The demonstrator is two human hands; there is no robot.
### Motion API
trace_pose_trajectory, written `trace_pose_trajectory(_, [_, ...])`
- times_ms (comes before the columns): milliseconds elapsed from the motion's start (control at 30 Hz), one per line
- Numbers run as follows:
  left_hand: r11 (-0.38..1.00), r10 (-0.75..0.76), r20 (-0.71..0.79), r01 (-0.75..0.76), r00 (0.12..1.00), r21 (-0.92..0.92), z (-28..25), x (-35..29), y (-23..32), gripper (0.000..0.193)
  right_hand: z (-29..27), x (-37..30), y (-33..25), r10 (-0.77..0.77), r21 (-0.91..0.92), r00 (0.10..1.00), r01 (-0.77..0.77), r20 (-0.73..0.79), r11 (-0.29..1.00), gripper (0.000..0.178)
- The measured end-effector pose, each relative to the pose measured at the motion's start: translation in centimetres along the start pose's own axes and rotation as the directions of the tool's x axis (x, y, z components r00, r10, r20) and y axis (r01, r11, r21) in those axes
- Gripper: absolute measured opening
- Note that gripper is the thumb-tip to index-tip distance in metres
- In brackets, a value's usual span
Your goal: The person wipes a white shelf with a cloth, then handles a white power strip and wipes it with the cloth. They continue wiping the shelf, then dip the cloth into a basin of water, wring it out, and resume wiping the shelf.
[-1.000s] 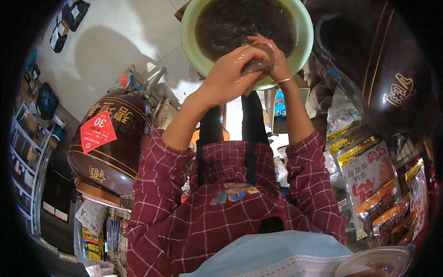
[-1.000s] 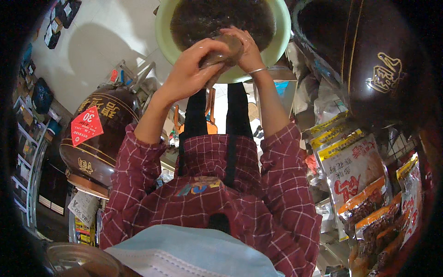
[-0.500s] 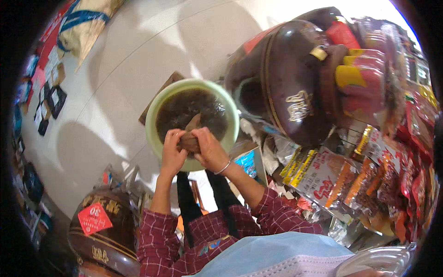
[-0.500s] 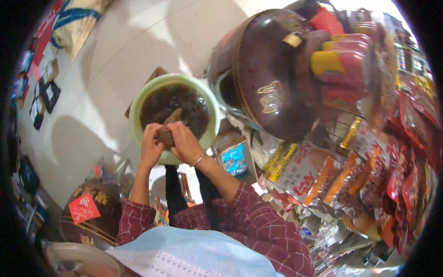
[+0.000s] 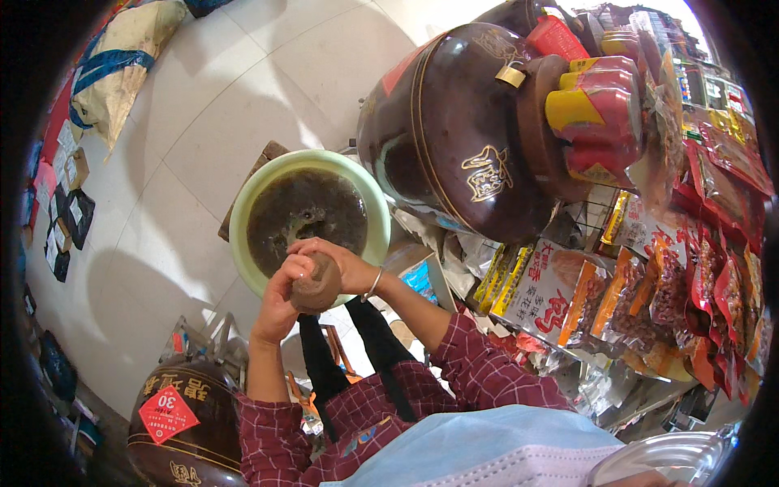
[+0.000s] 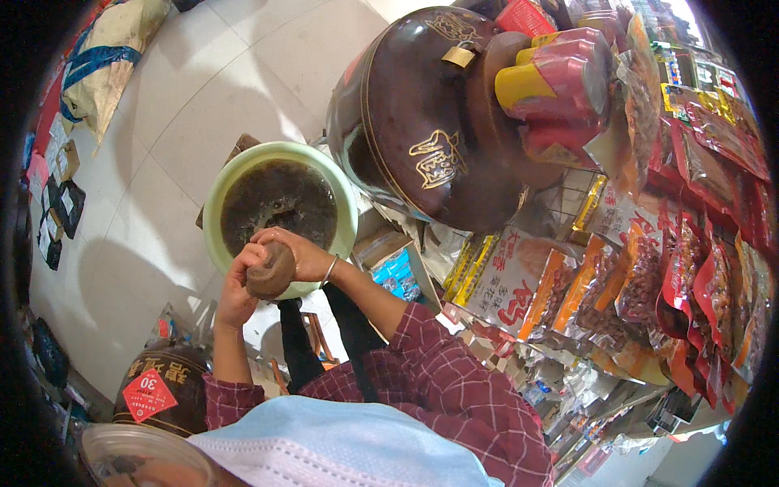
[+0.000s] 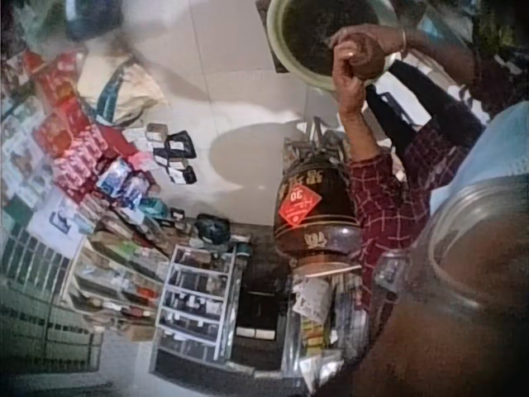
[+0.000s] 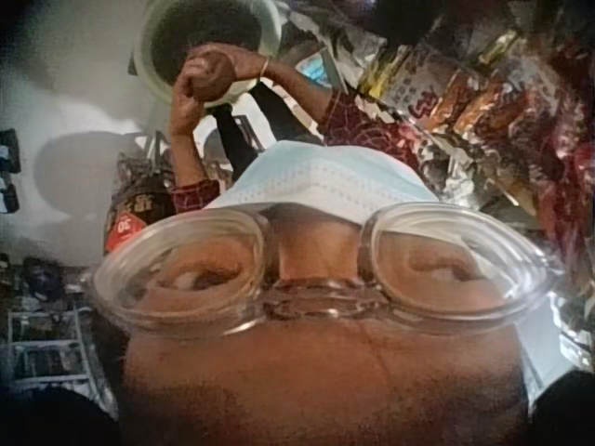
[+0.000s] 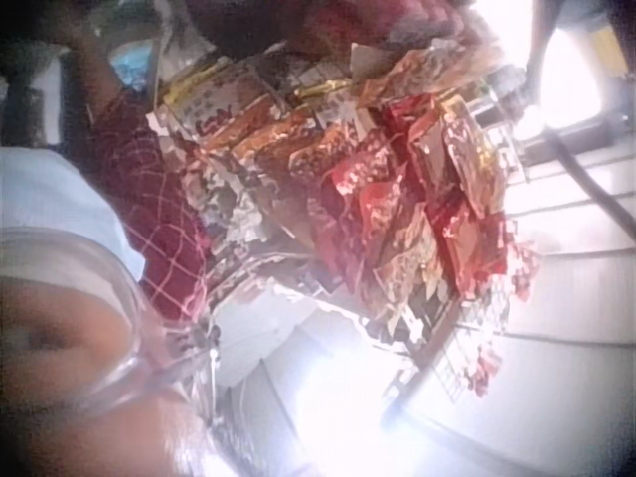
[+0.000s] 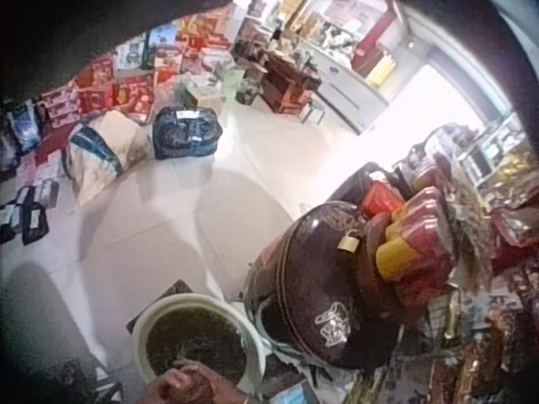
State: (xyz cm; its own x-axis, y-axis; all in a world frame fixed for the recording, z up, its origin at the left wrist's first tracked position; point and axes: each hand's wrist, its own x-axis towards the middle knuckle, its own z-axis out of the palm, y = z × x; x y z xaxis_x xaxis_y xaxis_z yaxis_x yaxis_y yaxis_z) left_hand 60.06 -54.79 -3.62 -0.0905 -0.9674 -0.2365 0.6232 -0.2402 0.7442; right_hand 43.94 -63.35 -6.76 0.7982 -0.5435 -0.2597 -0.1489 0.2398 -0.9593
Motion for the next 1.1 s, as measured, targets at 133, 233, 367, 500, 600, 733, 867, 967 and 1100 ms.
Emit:
trace_pose_trajectory(133, [0.989, -0.057, 0.079, 0.067, 0.995, -0.131, -1.7, 0.0, 0.2, 0.016, 0.2, 0.0, 0.0, -0.053, -0.175, 0.992, 0.033, -0.112, 0.984, 0.048])
trace_pose_trajectory(233, [0.944, -0.167, -0.050, 0.145, 0.985, -0.296, -2.9, 0.0, -1.1, 0.019, 0.3, 0.1, -1.3, -0.140, -0.325, 0.950, 0.044, -0.279, 0.945, 0.037])
trace_pose_trajectory(367, [0.859, -0.398, -0.086, 0.338, 0.913, -0.384, -3.4, 0.7, -2.6, 0.046, -0.1, 0.9, -2.9, -0.354, -0.627, 0.909, 0.147, -0.219, 0.765, 0.024])
trace_pose_trajectory(500, [0.518, -0.533, 0.347, 0.622, 0.772, -0.587, -3.7, 0.6, -2.0, 0.074, -0.6, 1.9, -3.0, -0.516, -0.819, 0.856, 0.311, 0.022, 0.482, 0.016])
trace_pose_trajectory(600, [0.447, -0.456, 0.492, 0.669, 0.742, -0.594, -3.2, 1.0, -0.8, 0.077, -1.0, 2.3, -2.0, -0.515, -0.840, 0.850, 0.354, 0.107, 0.411, 0.017])
trace_pose_trajectory(733, [0.590, -0.522, 0.397, 0.656, 0.755, -0.471, -3.0, 1.2, 0.0, 0.075, -1.6, 2.8, -1.0, -0.523, -0.896, 0.827, 0.375, 0.206, 0.239, 0.021])
trace_pose_trajectory(867, [0.630, -0.751, 0.243, 0.776, 0.613, -0.011, -2.5, 2.6, -0.3, 0.042, -3.5, 2.6, 0.6, -0.364, -0.887, 0.877, 0.407, 0.312, 0.219, 0.016])
trace_pose_trajectory(967, [0.778, -0.306, 0.052, 0.218, 0.951, 0.589, -3.0, 1.9, -4.3, 0.044, -3.1, 2.1, 1.5, -0.182, -0.932, 0.939, 0.322, 0.293, 0.163, 0.008])
trace_pose_trajectory(1100, [-0.040, -0.389, -0.156, 0.153, 0.908, 0.987, -1.8, 3.6, -2.6, 0.034, -2.1, 2.1, 2.0, 0.276, -0.942, 0.959, -0.025, 0.072, 0.333, 0.016])
